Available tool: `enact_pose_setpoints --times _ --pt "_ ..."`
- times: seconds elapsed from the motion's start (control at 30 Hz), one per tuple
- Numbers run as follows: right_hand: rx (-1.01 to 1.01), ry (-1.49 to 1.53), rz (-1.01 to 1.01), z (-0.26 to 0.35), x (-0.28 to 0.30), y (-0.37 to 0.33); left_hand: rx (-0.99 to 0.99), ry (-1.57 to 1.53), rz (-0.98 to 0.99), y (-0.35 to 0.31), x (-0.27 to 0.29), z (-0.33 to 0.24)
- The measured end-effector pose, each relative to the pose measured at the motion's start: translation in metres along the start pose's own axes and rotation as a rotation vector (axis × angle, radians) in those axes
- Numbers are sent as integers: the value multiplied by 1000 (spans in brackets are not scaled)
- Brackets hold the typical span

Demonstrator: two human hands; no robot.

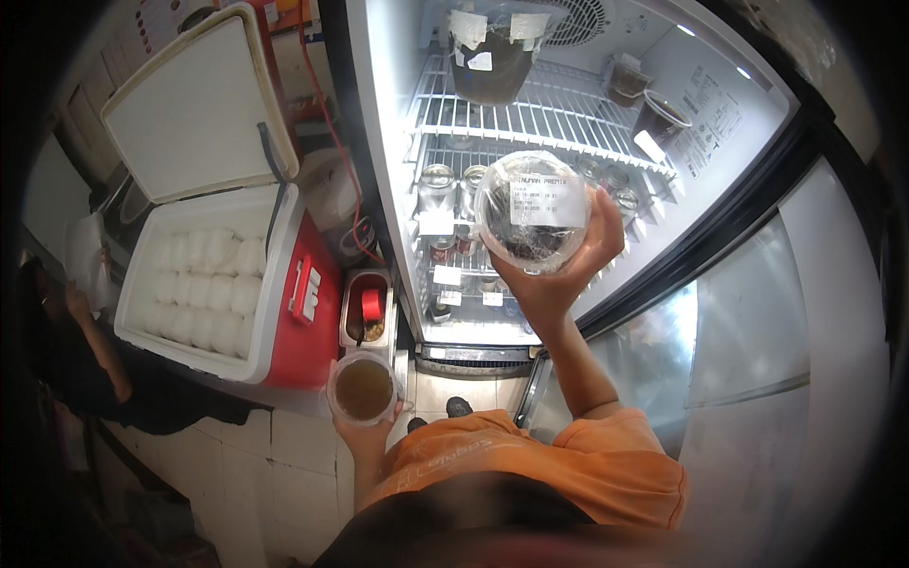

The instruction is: The person assembles black plastic takeout containers by placing inserts into trays and adding lids. They then scoop ice into a clear cup and pour a brown liquid from a refrigerator container into the cup.

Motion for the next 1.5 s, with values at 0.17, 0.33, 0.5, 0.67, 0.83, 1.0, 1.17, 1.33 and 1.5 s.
enact_pose_setpoints --times 0.17,0.33,0.5,0.67,0.83,1.0,1.17,1.33,1.5 --pt "-61 -129 -5 -25 8 29 -22 13 7 0 2 0" --pt "-286 133 -170 -109 13 83 7 -58 -2 -1 4 -2" --pt "-366 20 -189 -177 6 108 16 -68 13 -5 8 -1" --pt "-438 -95 -141 -212 -8 103 -24 35 50 -4 12 -3" --pt "-412 -130 -80 -217 -18 100 42 -46 41 -4 11 -4" --pt "-249 -329 -149 -171 -10 90 36 -68 38 -1 9 -3" --pt "-74 -140 -110 -71 -17 33 -9 10 26 9 6 -7" --pt "-213 517 526 9 -82 -48 -132 52 10 30 1 -24" --pt "-344 775 761 56 -102 -100 -21 -55 43 44 -4 -21"
Point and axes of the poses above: each hand's wrist, its own y-axis towards the middle knuckle, its own x-axis out of the back of the hand, z = x × y, the point moved 8 cm from there along y, towards the middle knuckle, and after that the axes turned 8 degrees about y, right-handed, at the moved point
